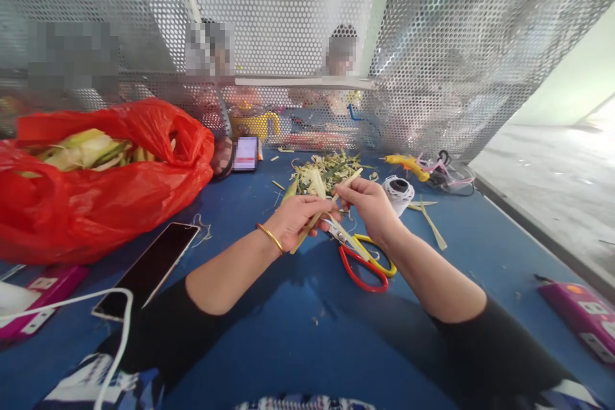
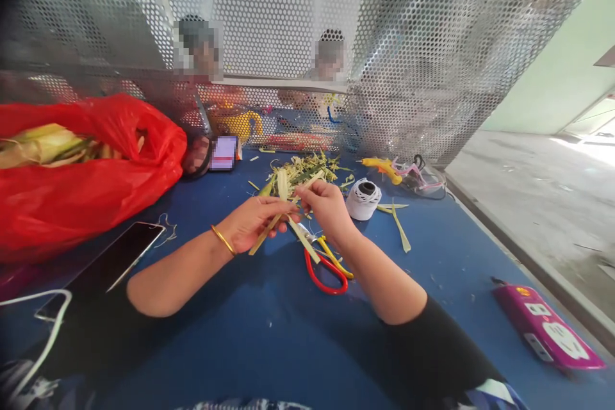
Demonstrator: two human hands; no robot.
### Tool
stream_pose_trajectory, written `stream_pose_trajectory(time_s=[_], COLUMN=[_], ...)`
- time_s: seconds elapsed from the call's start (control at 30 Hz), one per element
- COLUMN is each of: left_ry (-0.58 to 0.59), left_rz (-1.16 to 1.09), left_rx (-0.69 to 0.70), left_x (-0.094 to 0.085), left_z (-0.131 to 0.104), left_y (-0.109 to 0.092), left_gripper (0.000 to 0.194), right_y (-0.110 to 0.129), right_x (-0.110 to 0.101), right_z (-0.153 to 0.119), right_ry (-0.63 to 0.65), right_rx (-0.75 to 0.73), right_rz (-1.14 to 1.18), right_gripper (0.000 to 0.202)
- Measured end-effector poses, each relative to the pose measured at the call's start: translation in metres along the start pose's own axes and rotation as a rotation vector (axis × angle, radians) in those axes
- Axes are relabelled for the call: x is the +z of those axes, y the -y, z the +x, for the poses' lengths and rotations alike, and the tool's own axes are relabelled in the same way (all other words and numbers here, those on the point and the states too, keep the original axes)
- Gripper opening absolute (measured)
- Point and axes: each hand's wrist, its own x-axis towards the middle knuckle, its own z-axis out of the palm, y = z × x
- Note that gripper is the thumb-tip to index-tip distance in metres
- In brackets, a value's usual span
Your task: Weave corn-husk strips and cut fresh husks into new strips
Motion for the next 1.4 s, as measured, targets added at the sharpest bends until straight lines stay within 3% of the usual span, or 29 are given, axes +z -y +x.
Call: stream_pose_trajectory(time_s=[0.13, 0.27, 0.3, 0.4, 0.5, 0.6, 0.67, 0.77, 0.87, 0.93, 1.0, 1.1, 1.2, 1.4], left_ry=[-0.022, -0.057, -0.053, -0.023, -0.007, 0.007, 0.02, 0.004, -0.07, -0.097, -0.081, -0.032, -0.031, -0.086], left_rz=[0.034, 0.13, 0.166, 0.266, 0.322, 0.336, 0.322, 0.24, 0.012, -0.179, -0.311, -0.346, -0.314, -0.262], left_rx=[0.001, 0.071, 0.094, 0.128, 0.115, 0.1, 0.091, 0.062, 0.044, 0.077, 0.143, 0.238, 0.297, 0.349], left_x=[0.003, 0.003, 0.002, 0.003, 0.006, 0.007, 0.008, 0.007, 0.005, 0.003, 0.001, -0.001, -0.001, -0.003], left_z=[0.0, 0.002, 0.002, 0.001, -0.001, -0.001, 0.0, 0.003, 0.006, 0.008, 0.009, 0.011, 0.012, 0.016], left_y=[0.001, 0.006, 0.007, 0.008, 0.009, 0.011, 0.012, 0.014, 0.013, 0.011, 0.008, 0.006, 0.008, 0.012], left_gripper=[0.008, 0.013, 0.014, 0.017, 0.021, 0.019, 0.016, 0.018, 0.018, 0.016, 0.011, 0.005, 0.011, 0.017], right_y=[-0.008, 0.0, 0.003, 0.009, 0.004, -0.005, -0.009, -0.009, 0.002, 0.01, 0.014, 0.009, -0.005, -0.012], right_x=[-0.009, -0.019, -0.02, -0.016, -0.007, -0.001, 0.001, 0.0, -0.003, -0.004, -0.001, 0.009, 0.019, 0.019], right_z=[0.008, 0.007, 0.006, 0.001, -0.002, -0.001, 0.0, -0.002, -0.009, -0.015, -0.021, -0.024, -0.02, -0.015], right_ry=[-0.077, -0.397, -0.41, -0.162, 0.104, 0.115, 0.01, -0.159, -0.329, -0.344, -0.21, 0.005, 0.084, 0.149], right_rx=[-0.084, -0.401, -0.478, -0.5, -0.221, -0.063, -0.158, -0.423, -0.691, -0.785, -0.74, -0.432, -0.16, -0.112], right_rz=[-0.213, -0.64, -0.739, -0.877, -0.716, -0.505, -0.497, -0.627, -0.818, -0.934, -0.994, -0.9, -0.68, -0.374], right_gripper=[0.033, 0.027, 0.025, 0.023, 0.025, 0.022, 0.019, 0.019, 0.016, 0.022, 0.033, 0.032, 0.029, 0.034])
